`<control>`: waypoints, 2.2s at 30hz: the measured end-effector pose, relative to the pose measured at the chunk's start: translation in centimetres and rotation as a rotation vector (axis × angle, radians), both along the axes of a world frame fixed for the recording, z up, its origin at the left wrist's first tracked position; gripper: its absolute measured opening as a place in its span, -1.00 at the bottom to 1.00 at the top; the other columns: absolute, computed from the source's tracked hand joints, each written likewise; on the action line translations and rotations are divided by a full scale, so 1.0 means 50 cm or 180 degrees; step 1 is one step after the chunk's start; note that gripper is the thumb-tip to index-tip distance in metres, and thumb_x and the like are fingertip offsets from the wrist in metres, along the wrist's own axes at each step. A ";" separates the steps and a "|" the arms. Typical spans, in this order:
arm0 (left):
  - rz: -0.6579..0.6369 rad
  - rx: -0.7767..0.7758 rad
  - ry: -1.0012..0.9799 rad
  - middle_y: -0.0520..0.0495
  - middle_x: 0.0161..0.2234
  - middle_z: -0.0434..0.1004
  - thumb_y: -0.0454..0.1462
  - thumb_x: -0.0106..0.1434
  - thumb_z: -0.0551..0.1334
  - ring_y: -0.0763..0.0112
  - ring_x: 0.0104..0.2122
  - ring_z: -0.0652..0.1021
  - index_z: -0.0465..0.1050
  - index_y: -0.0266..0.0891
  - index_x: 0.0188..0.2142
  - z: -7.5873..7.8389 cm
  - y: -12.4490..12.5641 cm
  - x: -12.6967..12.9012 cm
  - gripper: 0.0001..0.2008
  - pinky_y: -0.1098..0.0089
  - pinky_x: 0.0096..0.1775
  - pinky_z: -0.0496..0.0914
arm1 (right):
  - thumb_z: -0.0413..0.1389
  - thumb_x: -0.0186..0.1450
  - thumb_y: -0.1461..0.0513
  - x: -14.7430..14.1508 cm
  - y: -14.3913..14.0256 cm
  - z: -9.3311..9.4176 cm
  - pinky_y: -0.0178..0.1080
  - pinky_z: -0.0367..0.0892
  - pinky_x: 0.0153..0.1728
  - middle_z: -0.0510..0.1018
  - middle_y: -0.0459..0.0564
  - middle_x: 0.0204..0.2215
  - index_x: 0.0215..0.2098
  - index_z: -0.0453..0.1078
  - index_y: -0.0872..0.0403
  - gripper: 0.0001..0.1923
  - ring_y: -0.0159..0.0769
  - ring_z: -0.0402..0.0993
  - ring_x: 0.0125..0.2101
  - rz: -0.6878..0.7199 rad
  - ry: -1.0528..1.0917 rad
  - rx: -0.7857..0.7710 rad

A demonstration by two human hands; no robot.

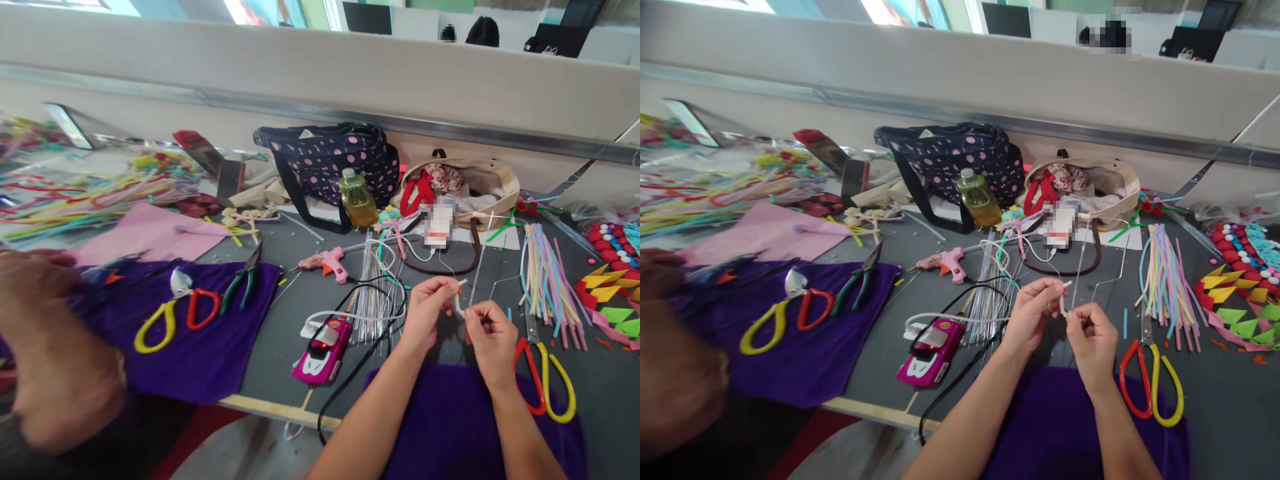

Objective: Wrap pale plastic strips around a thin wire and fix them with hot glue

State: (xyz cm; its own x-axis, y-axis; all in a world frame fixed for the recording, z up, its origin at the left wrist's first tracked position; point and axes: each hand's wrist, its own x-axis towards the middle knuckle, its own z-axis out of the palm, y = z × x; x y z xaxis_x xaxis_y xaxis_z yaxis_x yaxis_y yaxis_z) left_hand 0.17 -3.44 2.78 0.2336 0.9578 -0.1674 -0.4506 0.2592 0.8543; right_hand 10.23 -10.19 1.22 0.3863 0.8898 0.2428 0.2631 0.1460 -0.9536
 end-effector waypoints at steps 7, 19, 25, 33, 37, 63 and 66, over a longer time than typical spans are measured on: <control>-0.0811 -0.0638 -0.1128 0.07 -0.53 0.29 -0.23 -0.15 0.47 0.61 -0.56 0.31 0.45 -0.29 -0.47 -0.001 0.005 -0.004 -0.71 0.56 -0.53 0.21 | 0.18 0.22 0.16 0.005 0.012 -0.011 -0.44 0.03 -0.73 0.28 -0.27 -0.73 -0.47 0.28 0.08 -0.79 -0.54 0.15 -0.77 0.0374 0.1466 0.0017; 0.0659 0.0724 0.0365 0.05 -0.45 0.35 -0.21 0.03 0.38 0.55 -0.51 0.31 0.46 -0.23 -0.32 -0.002 -0.006 0.004 -0.77 0.51 -0.44 0.22 | 0.10 0.25 0.17 0.006 0.001 -0.002 -0.39 0.18 -0.61 0.33 -0.20 -0.65 -0.48 0.35 0.08 -0.81 -0.46 0.24 -0.65 -0.0391 -0.0607 0.0232; 0.0814 0.2113 0.1688 0.02 -0.42 0.26 -0.34 0.14 0.25 0.46 -0.45 0.31 0.53 -0.14 -0.16 0.003 -0.011 0.000 -0.75 0.46 -0.43 0.24 | 0.05 0.28 0.26 0.003 0.005 -0.011 -0.39 0.21 -0.54 0.33 -0.20 -0.63 -0.46 0.33 0.06 -0.85 -0.46 0.25 -0.63 -0.0274 -0.1623 0.0649; 0.0598 0.2289 0.2287 0.01 -0.41 0.34 -0.34 0.20 0.21 0.46 -0.43 0.39 0.50 -0.15 -0.26 -0.011 -0.009 -0.003 -0.86 0.46 -0.39 0.27 | 0.02 0.29 0.28 0.001 0.006 -0.010 -0.39 0.20 -0.54 0.32 -0.19 -0.61 -0.46 0.31 0.06 -0.84 -0.46 0.25 -0.62 -0.0180 -0.1846 0.0760; 0.0794 0.2112 0.2157 0.04 -0.45 0.37 -0.31 0.16 0.25 0.48 -0.48 0.37 0.42 -0.19 -0.41 -0.005 -0.013 -0.002 -0.97 0.47 -0.42 0.25 | 0.03 0.29 0.29 -0.001 0.006 -0.009 -0.40 0.19 -0.55 0.31 -0.20 -0.63 -0.47 0.30 0.06 -0.84 -0.47 0.24 -0.63 -0.0151 -0.1802 0.0721; 0.0452 0.0352 0.0153 -0.04 -0.48 0.51 -0.18 0.04 0.37 0.45 -0.48 0.50 0.46 -0.30 -0.43 0.015 -0.003 -0.007 -0.78 0.46 -0.46 0.41 | 0.09 0.26 0.19 -0.001 0.002 -0.004 -0.41 0.18 -0.59 0.33 -0.20 -0.63 -0.48 0.35 0.08 -0.82 -0.47 0.24 -0.63 -0.0291 -0.0826 0.0233; 0.0136 -0.0013 -0.0311 -0.04 -0.46 0.52 -0.21 -0.01 0.41 0.48 -0.49 0.49 0.46 -0.32 -0.43 0.008 0.006 -0.011 -0.76 0.47 -0.44 0.41 | 0.11 0.25 0.16 0.001 0.004 -0.002 -0.41 0.11 -0.66 0.29 -0.23 -0.69 -0.49 0.34 0.08 -0.80 -0.48 0.19 -0.69 -0.0172 -0.0145 0.0007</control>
